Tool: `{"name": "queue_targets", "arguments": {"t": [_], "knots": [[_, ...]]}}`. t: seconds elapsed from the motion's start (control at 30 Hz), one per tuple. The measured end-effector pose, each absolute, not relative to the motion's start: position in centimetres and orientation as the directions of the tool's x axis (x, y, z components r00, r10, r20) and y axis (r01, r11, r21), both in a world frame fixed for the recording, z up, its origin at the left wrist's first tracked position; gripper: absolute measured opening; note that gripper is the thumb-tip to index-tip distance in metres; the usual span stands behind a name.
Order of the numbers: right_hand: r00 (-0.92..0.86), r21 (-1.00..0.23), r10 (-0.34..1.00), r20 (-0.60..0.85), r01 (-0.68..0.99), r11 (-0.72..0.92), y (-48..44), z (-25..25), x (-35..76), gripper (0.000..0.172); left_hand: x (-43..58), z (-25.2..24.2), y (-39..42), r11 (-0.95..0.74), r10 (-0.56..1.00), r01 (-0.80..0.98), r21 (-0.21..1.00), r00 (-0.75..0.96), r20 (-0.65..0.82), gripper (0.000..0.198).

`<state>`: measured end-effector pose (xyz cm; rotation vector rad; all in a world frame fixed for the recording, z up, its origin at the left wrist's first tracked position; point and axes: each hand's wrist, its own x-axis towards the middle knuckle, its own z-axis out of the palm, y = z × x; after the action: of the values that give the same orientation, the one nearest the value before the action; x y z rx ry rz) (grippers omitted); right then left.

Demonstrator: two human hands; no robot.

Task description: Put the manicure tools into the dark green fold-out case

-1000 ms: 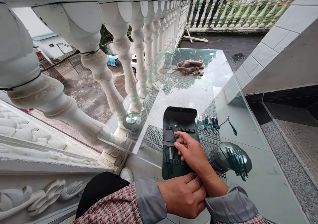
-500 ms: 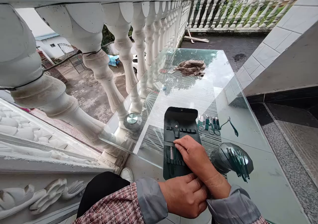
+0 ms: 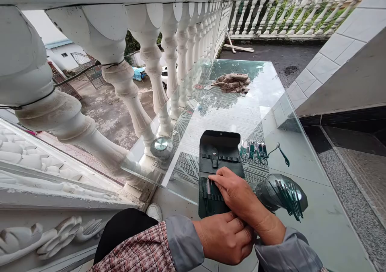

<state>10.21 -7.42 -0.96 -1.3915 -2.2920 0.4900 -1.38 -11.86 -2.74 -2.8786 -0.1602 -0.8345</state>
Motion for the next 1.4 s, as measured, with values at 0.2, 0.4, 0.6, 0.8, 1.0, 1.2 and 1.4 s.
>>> {"name": "queue_targets", "arguments": {"t": [0.2, 0.4, 0.6, 0.8, 1.0, 1.2, 1.4], "knots": [[-0.444, -0.426, 0.874, 0.199, 0.764, 0.485, -7.7, -1.1, 10.3, 0.033, -1.5, -2.9, -11.9, -0.984, 0.080, 0.149, -0.094, 0.853, 0.516, 0.022], [-0.465, -0.372, 0.853, 0.235, 0.768, 0.521, -7.9, -0.9, 10.1, 0.033, -1.5, -3.1, -11.9, -0.986, 0.084, 0.143, -0.085, 0.871, 0.485, 0.021], [-0.293, -0.410, 0.855, 0.429, 0.780, 0.473, -7.8, -0.2, 11.8, 0.035, -1.6, -2.7, -11.8, -0.974, 0.074, 0.166, -0.154, 0.876, 0.476, 0.026], [0.203, -0.472, 0.913, 0.355, 0.882, -0.012, -7.9, 1.3, 19.7, 0.015, -1.8, -2.5, -11.8, -0.946, 0.029, 0.163, -0.279, 0.902, 0.431, 0.033], [0.276, -0.279, 0.960, 0.046, 0.927, -0.253, -9.3, 1.1, 23.5, 0.016, -1.6, -2.7, -11.8, -0.947, 0.031, 0.169, -0.275, 0.895, 0.444, 0.032], [0.241, -0.185, 0.970, 0.006, 0.954, -0.236, -9.7, 0.5, 23.1, 0.012, -1.4, -2.6, -11.8, -0.947, 0.042, 0.184, -0.265, 0.885, 0.464, 0.031], [0.212, -0.162, 0.977, -0.013, 0.964, -0.212, -9.2, 0.4, 22.6, 0.016, -1.3, -2.6, -11.7, -0.949, 0.037, 0.176, -0.260, 0.885, 0.464, 0.031]]}}
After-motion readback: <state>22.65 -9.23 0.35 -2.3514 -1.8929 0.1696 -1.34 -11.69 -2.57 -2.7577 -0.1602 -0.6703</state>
